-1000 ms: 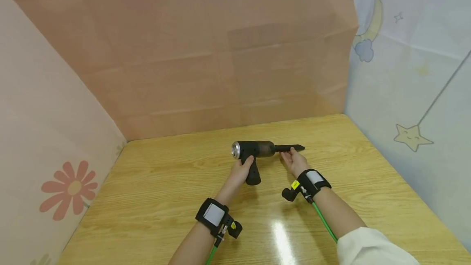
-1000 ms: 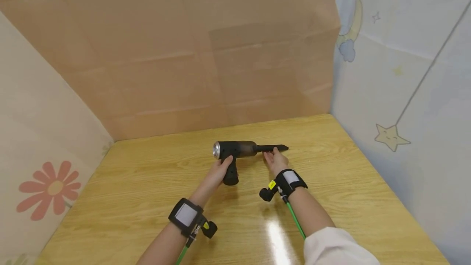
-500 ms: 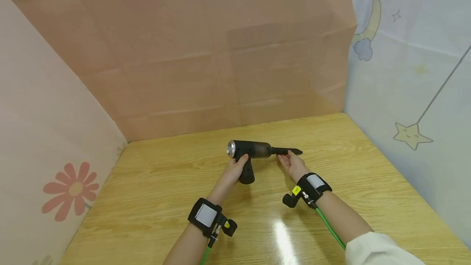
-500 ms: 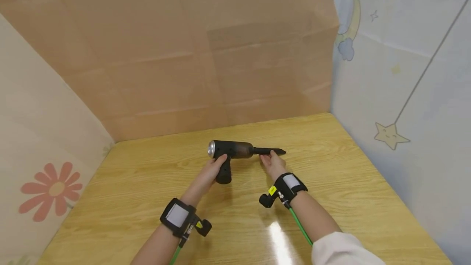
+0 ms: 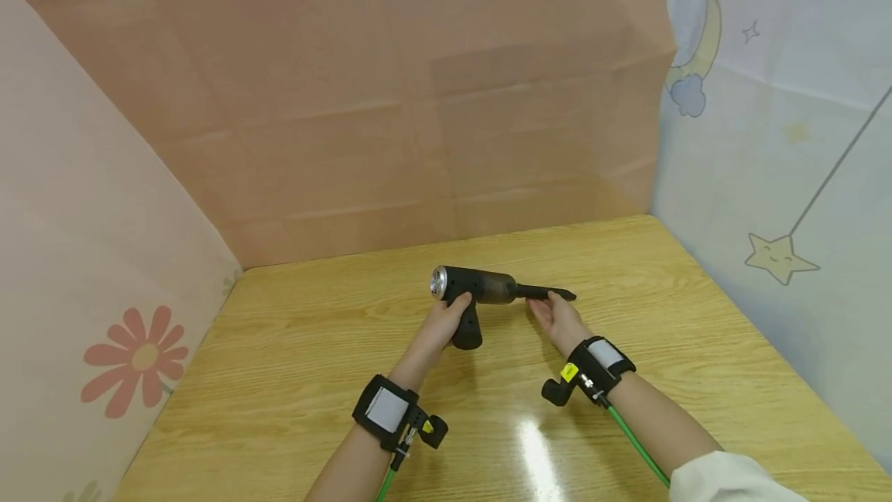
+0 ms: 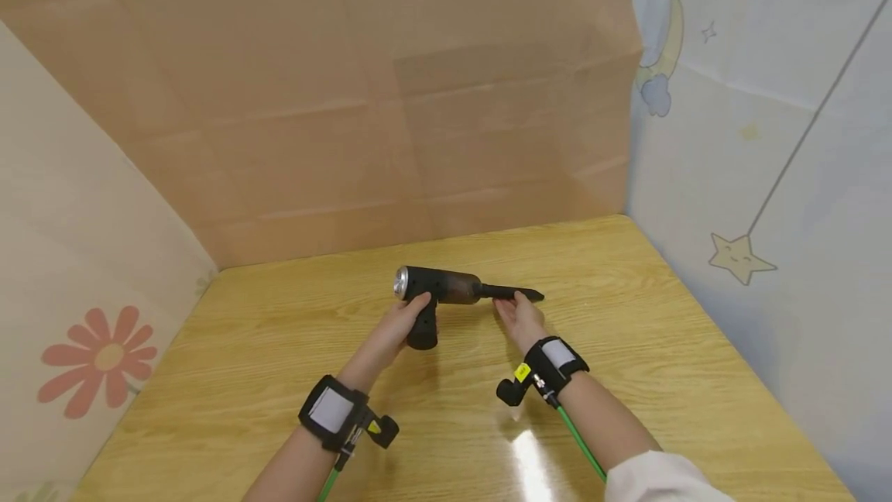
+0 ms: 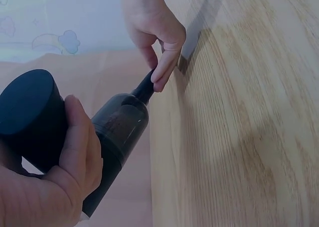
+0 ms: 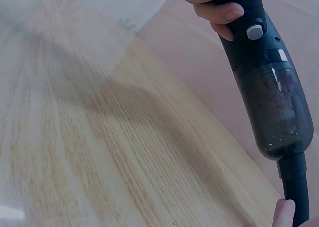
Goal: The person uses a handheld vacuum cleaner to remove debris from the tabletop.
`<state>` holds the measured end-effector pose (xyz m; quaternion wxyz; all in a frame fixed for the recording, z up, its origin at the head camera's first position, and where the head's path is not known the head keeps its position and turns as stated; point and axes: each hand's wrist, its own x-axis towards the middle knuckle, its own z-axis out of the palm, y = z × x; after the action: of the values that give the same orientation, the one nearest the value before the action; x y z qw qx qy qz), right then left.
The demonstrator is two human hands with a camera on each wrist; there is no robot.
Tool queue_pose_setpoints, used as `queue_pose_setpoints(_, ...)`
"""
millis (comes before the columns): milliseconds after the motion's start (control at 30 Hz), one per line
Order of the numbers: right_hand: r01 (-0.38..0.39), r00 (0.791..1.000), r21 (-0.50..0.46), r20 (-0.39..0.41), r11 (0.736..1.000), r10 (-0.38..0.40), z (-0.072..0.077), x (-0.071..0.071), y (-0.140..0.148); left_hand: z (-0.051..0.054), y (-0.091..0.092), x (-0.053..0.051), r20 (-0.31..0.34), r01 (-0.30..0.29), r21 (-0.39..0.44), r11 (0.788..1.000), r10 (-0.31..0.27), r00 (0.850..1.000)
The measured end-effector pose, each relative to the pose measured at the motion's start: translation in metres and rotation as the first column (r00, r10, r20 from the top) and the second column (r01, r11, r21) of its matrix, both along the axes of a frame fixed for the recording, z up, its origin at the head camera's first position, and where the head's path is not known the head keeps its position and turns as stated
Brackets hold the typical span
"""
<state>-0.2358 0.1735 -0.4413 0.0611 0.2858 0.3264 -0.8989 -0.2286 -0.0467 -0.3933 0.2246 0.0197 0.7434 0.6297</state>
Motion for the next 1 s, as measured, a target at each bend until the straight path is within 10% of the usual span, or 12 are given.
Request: queue_pose_setpoints(1000, 0.138, 0.989, 0.118, 0.028, 0.983, -0.143, 0.004, 0.023, 0.01, 0.003, 0.023, 0.008, 0.003, 0.068, 0.048, 0.997, -0.069, 0.998)
